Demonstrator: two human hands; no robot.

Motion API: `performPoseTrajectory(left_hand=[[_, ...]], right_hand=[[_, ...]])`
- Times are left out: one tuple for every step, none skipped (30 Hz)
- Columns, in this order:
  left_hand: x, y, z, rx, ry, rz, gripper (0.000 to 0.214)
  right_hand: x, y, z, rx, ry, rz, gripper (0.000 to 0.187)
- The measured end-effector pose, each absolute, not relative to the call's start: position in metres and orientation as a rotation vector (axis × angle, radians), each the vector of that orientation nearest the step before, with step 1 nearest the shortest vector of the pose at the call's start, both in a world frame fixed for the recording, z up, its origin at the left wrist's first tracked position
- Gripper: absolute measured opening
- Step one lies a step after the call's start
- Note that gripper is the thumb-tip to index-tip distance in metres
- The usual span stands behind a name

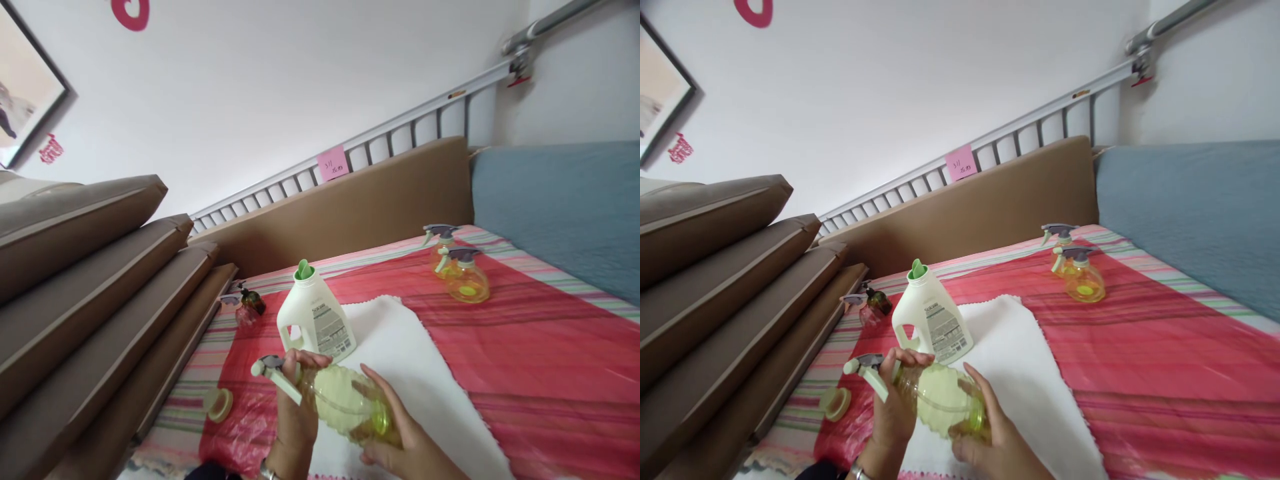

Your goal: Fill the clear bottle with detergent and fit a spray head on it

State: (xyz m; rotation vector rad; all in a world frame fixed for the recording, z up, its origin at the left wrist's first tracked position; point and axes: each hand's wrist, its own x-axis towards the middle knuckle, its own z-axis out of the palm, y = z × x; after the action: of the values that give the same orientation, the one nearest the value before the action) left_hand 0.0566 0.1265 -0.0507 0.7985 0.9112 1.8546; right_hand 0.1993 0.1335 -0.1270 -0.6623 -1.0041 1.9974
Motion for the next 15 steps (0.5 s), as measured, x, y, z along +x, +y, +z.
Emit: performPoseTrajectory(left_hand=[[0.056,0.127,-0.05,0.778,0.905,1.835,0.03],[0.055,0.128,-0.049,0.761,0.904,1.811,0.028],[0.054,0.128,-0.049,0.747,0.904,1.788,0.027],[0.053,0.129,-0.048,0.736,0.904,1.771,0.026],[0.053,0.129,-0.048,0.727,0.903,1.762,0.026],[0.053,0.13,-0.048,0.717,0.899,1.756,0.026],[0.052,0.13,-0.047,0.708,0.893,1.752,0.027],[0.052,0.131,-0.047,0.702,0.885,1.747,0.027],[0.053,0.131,-0.047,0.702,0.877,1.742,0.028],[0.053,0.131,-0.046,0.706,0.872,1.735,0.028],[0.053,0.131,-0.045,0.714,0.867,1.726,0.028],[0.054,0.131,-0.044,0.722,0.862,1.715,0.027],[0.054,0.13,-0.043,0.729,0.858,1.703,0.027],[0.055,0.13,-0.043,0.735,0.854,1.688,0.027],[0.055,0.129,-0.042,0.74,0.854,1.676,0.027]], right_hand=[[0.199,0.134,-0.13,-0.65,-0.998,2.058,0.111],[0.201,0.135,-0.132,-0.629,-0.974,2.149,0.103],[0.202,0.135,-0.133,-0.599,-0.936,2.253,0.094],[0.204,0.135,-0.133,-0.569,-0.891,2.346,0.088],[0.206,0.134,-0.134,-0.545,-0.849,2.414,0.083],[0.208,0.134,-0.133,-0.53,-0.825,2.456,0.08],[0.209,0.134,-0.133,-0.526,-0.812,2.482,0.078],[0.209,0.134,-0.132,-0.523,-0.8,2.504,0.075],[0.209,0.134,-0.132,-0.518,-0.772,2.524,0.072],[0.208,0.134,-0.131,-0.506,-0.728,2.552,0.069],[0.208,0.133,-0.13,-0.491,-0.672,2.586,0.066],[0.207,0.133,-0.128,-0.476,-0.608,2.619,0.062],[0.206,0.132,-0.126,-0.462,-0.542,2.649,0.058],[0.205,0.131,-0.124,-0.448,-0.476,2.672,0.054],[0.205,0.13,-0.122,-0.435,-0.419,2.684,0.049]])
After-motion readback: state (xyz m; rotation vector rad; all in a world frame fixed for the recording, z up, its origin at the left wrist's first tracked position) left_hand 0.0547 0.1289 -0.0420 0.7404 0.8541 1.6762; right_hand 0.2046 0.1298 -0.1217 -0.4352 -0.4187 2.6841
